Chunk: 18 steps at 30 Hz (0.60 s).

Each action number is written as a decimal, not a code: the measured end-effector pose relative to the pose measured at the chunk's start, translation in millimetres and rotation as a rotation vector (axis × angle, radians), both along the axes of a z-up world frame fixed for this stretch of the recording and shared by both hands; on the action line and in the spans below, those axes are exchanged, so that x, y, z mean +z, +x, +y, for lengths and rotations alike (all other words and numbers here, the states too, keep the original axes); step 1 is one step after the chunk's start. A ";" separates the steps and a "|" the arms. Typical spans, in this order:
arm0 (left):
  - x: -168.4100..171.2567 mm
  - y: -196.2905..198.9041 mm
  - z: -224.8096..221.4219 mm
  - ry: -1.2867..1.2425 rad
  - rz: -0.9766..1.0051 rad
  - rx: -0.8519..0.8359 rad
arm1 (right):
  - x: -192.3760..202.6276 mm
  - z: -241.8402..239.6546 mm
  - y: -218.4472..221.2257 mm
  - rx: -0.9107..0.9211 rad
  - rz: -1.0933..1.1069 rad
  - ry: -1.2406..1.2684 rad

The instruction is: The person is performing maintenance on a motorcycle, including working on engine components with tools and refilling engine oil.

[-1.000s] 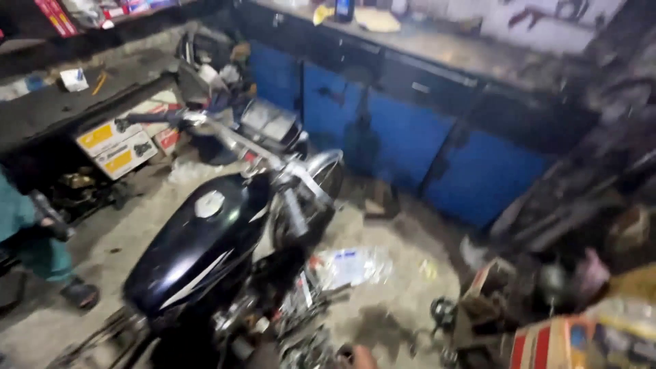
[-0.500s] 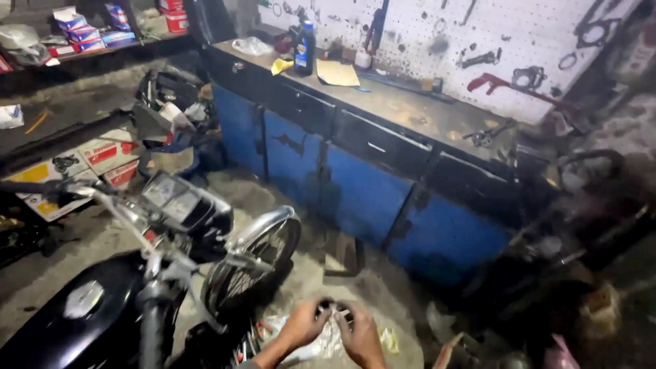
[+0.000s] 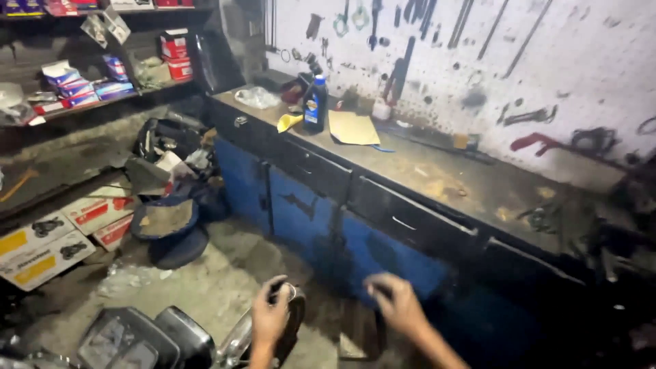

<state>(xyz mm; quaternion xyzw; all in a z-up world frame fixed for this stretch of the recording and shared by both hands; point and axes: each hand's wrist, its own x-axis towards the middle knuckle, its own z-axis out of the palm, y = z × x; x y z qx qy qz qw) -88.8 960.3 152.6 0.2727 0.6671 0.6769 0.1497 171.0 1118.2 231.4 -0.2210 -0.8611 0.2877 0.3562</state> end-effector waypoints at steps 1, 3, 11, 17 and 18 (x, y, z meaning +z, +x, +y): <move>33.8 -12.4 -17.1 -0.023 0.004 -0.007 | 12.0 22.4 -18.2 -0.007 0.004 -0.023; 101.6 -33.3 -48.3 -0.397 -0.085 0.166 | 35.2 69.6 -52.0 -0.006 -0.041 0.041; 58.0 -81.2 -77.9 0.028 0.088 0.620 | 106.5 229.0 -223.8 0.045 -0.017 0.090; 0.3 -131.7 -46.8 -0.184 -0.042 0.688 | 133.0 408.8 -374.7 0.012 0.080 0.151; -25.3 -153.1 -43.7 -0.227 -0.156 0.552 | 130.9 442.3 -395.8 -0.079 0.097 0.221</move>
